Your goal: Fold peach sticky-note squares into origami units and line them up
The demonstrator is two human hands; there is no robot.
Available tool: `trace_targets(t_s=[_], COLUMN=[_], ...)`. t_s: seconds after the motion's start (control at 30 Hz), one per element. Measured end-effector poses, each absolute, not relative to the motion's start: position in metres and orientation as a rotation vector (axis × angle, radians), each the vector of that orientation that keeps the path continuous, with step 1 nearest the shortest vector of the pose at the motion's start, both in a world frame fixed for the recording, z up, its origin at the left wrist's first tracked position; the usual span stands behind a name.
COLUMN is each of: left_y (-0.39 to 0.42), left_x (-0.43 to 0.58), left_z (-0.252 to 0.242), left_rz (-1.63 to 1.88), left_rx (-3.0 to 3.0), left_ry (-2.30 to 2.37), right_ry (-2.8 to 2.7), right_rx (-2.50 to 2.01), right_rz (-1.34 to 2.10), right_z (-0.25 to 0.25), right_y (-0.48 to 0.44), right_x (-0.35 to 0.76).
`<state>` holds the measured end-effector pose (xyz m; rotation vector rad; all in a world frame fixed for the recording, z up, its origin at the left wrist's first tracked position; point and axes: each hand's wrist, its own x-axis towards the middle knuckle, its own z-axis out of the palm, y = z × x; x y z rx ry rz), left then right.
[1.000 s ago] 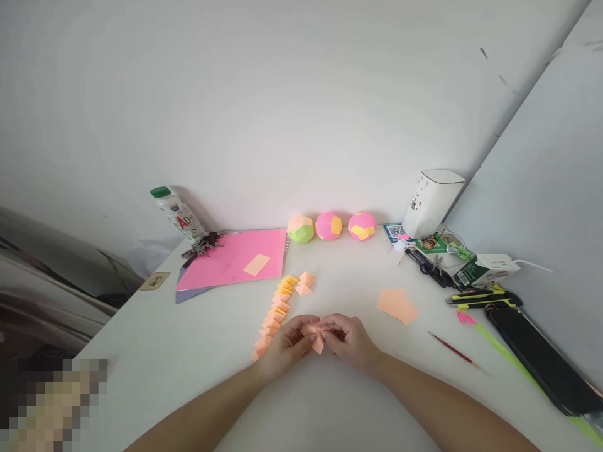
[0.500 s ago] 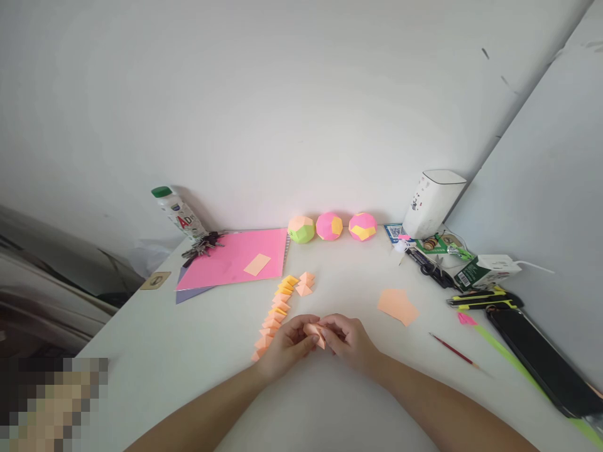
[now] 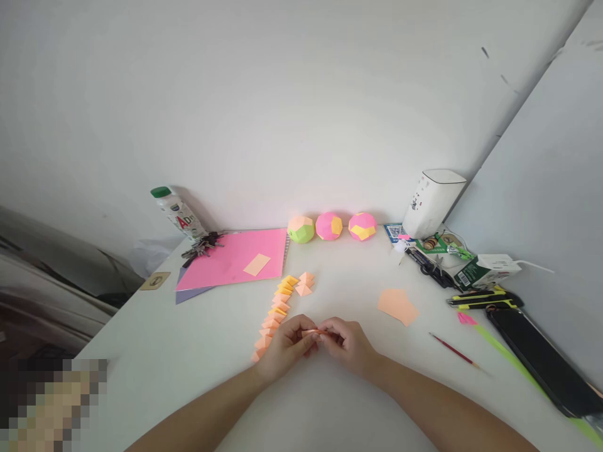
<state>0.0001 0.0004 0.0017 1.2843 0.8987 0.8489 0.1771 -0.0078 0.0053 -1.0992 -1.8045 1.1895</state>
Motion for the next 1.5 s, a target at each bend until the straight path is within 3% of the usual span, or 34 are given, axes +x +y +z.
trace_targets(t_s=[1.5], left_y=[0.0019], left_x=[-0.0022], left_z=[0.0037], left_rz=[0.947], left_rx=[1.312], left_ry=[0.788], right_ry=[-1.77], right_rx=[-1.075], right_rz=[1.212], right_z=[-0.0032], right_y=[-0.0058], right_x=[0.1806])
